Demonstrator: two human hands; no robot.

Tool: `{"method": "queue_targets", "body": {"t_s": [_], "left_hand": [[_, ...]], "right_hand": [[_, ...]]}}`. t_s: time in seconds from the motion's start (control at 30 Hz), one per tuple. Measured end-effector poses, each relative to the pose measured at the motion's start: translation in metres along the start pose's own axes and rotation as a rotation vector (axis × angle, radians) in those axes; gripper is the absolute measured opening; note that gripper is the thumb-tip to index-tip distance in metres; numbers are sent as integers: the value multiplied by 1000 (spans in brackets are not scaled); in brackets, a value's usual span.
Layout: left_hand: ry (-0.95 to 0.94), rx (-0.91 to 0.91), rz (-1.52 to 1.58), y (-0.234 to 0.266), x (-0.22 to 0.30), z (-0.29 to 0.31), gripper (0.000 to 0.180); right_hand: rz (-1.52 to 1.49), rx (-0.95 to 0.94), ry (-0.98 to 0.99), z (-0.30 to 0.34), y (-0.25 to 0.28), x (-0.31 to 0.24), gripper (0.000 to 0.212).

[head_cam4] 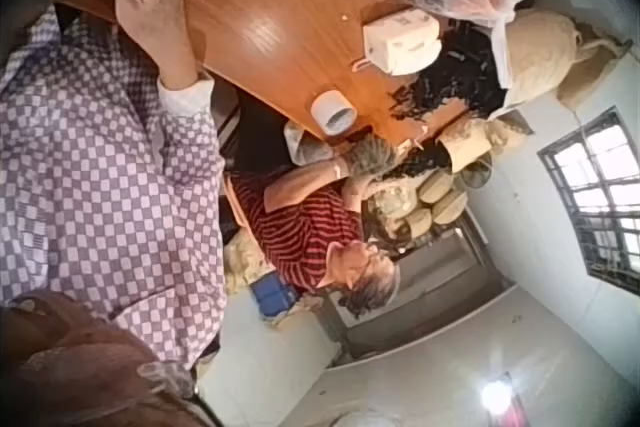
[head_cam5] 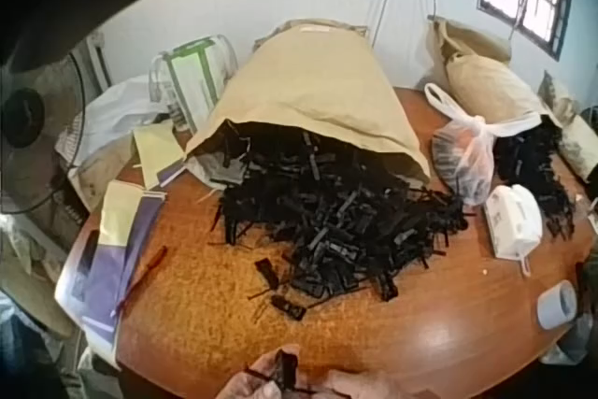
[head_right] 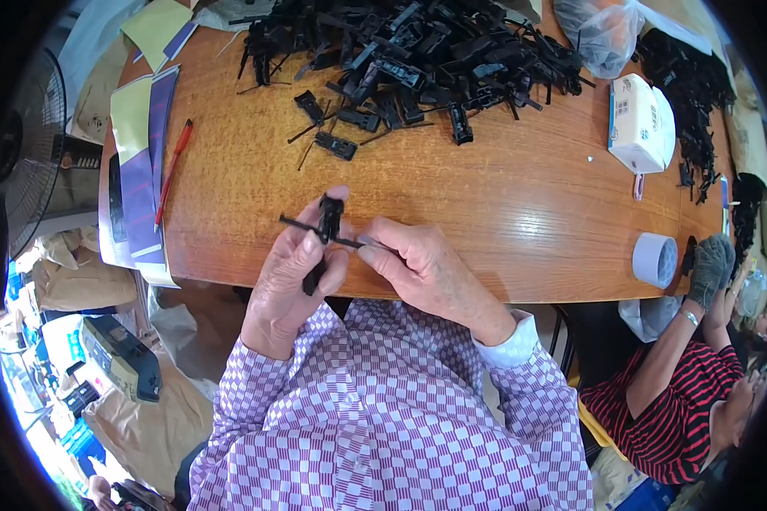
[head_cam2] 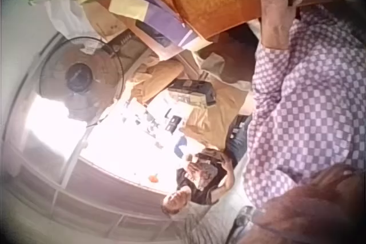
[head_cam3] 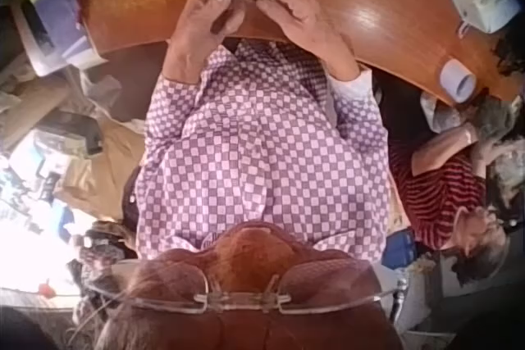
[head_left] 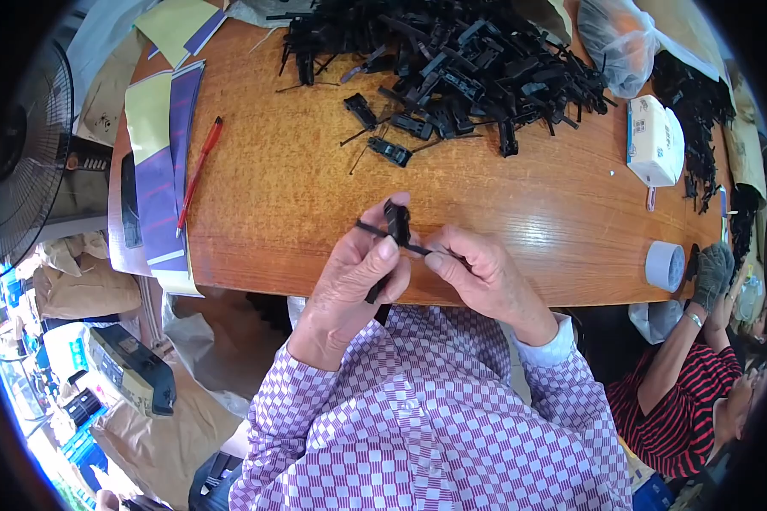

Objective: Assembling and inspecting small black plastic components on a factory workbench.

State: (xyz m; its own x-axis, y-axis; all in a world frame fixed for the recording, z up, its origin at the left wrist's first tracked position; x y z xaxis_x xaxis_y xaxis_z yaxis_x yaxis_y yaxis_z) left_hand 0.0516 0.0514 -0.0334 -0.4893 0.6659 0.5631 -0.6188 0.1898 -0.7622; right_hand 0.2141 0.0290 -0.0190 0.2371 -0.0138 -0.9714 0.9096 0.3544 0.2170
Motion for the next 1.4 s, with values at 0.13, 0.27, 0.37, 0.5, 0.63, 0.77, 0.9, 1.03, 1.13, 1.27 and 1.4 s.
{"method": "queue_targets", "body": {"t_s": [0.13,0.27,0.37,0.5,0.63,0.77,0.9,1.03,1.13,1.27,1.4], "left_hand": [[-74,-57,43,5,6,8,64],[-94,6,15,11,7,17,52],[-158,69,-83,14,11,25,42],[-282,103,-283,24,10,33,35],[-374,129,-355,35,3,37,34],[-533,204,-863,34,14,43,35],[-512,222,-953,32,19,44,33],[-434,237,-1056,22,23,42,33],[-548,292,-1177,14,22,38,32],[-623,267,-1266,4,23,27,30],[-585,232,-889,1,21,18,30]], "right_hand": [[-14,-40,84,0,-11,-1,8],[91,-132,15,-1,-24,-8,9],[62,-10,-27,-4,-31,-13,12],[52,76,-48,-15,-42,-28,18],[174,23,69,-31,-61,-35,20],[194,-63,13,-35,-67,-38,19],[248,-99,-45,-35,-69,-35,17],[265,-47,-81,-32,-68,-33,12],[199,40,5,-33,-66,-30,6],[159,140,80,-28,-60,-21,10],[-71,199,76,-21,-42,-25,15]]}}
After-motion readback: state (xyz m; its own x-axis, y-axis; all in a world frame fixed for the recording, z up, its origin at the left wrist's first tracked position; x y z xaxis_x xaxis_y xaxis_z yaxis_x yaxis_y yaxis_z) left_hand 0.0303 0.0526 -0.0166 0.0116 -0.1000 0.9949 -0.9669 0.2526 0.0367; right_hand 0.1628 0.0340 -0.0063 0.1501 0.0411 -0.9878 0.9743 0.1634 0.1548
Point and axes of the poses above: each hand's wrist, its own z-axis away from the middle knuckle, its own y-axis out of the back of the hand, x = y × z, the point moved 3 cm from there along -z, towards the middle knuckle, and after that the axes turned 6 degrees about -x, right-handed, at the moved point
